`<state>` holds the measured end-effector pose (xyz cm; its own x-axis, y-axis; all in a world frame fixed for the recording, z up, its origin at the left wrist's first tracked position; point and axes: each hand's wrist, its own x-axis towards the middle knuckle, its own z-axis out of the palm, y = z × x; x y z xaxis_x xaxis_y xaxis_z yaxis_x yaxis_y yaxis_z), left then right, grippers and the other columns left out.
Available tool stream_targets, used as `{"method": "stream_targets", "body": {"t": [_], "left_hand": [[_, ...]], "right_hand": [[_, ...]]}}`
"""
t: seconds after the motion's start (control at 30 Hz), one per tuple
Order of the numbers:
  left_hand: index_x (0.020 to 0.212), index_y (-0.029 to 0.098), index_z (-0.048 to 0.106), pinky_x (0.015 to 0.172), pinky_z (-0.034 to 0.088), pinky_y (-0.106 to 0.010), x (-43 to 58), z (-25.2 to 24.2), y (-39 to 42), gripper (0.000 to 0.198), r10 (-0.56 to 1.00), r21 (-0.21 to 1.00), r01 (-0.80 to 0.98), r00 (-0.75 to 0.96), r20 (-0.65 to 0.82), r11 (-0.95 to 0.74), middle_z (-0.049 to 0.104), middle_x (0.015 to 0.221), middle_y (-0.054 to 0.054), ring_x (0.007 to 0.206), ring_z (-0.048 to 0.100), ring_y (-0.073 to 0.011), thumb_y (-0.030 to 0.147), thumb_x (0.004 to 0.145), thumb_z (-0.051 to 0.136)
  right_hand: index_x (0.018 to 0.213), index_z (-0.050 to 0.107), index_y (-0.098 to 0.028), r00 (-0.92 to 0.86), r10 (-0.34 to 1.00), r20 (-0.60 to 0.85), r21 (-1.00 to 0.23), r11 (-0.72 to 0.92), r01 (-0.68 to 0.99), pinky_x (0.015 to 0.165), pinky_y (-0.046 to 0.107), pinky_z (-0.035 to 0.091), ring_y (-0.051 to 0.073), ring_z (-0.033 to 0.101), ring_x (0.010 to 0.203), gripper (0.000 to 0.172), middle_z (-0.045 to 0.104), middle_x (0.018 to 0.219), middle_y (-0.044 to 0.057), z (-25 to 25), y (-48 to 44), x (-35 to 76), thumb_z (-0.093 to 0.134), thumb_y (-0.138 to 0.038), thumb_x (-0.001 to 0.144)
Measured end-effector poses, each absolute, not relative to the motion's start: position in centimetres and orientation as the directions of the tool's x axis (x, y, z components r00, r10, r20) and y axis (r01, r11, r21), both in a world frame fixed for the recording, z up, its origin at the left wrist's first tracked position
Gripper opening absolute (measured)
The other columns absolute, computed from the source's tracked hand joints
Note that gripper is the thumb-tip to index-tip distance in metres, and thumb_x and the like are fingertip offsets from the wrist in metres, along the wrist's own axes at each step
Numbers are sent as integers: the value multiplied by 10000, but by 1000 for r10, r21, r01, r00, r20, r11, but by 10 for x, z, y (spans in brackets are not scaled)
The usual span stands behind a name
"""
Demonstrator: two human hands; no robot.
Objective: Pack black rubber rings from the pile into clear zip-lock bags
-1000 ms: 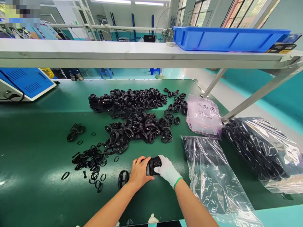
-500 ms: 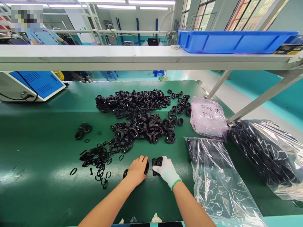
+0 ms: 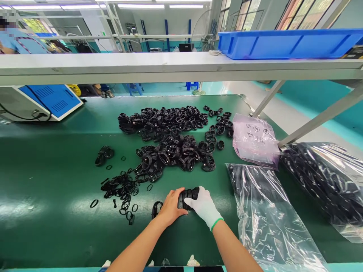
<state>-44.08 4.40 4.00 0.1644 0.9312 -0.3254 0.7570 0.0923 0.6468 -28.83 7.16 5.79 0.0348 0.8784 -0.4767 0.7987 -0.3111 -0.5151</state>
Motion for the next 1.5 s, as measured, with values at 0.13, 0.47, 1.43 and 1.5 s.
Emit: {"method": "stream_targets", "body": {"t": [0.13, 0.47, 1.43, 1.5], "left_hand": [[1285, 244, 319, 970, 328, -317, -445, 43, 43, 850, 937, 645, 764, 247, -248, -31, 459, 1254, -37, 1153, 400, -211, 347, 552, 736], [999, 147, 533, 790, 376, -359, -517, 78, 91, 249, 975, 104, 987, -99, -200, 122, 554, 956, -115, 949, 508, -229, 164, 830, 351], [1271, 306, 315, 1014, 245, -361, -462, 38, 35, 809, 942, 671, 740, 246, -227, -31, 355, 1369, 8, 1205, 359, -195, 97, 578, 675], [1270, 295, 319, 1008, 255, -341, -462, 36, 37, 815, 944, 686, 727, 246, -220, -30, 363, 1364, 1, 1202, 362, -190, 87, 570, 680]], "right_hand": [[986, 511, -144, 91, 864, -495, -489, -364, 793, 700, 346, 425, 274, 558, 914, 486, 534, 998, 155, 58, 69, -299, 602, -440, 612], [959, 541, -172, 44, 867, -496, -531, -343, 775, 644, 356, 419, 264, 591, 788, 451, 578, 869, 129, 58, 68, -294, 612, -468, 626], [1029, 446, -154, 121, 848, -517, -487, -407, 773, 787, 347, 423, 248, 544, 946, 579, 472, 1036, 123, 63, 69, -298, 609, -474, 575], [1036, 442, -148, 122, 846, -520, -479, -407, 778, 786, 345, 423, 246, 545, 937, 592, 470, 1037, 125, 61, 69, -297, 611, -474, 572]]}}
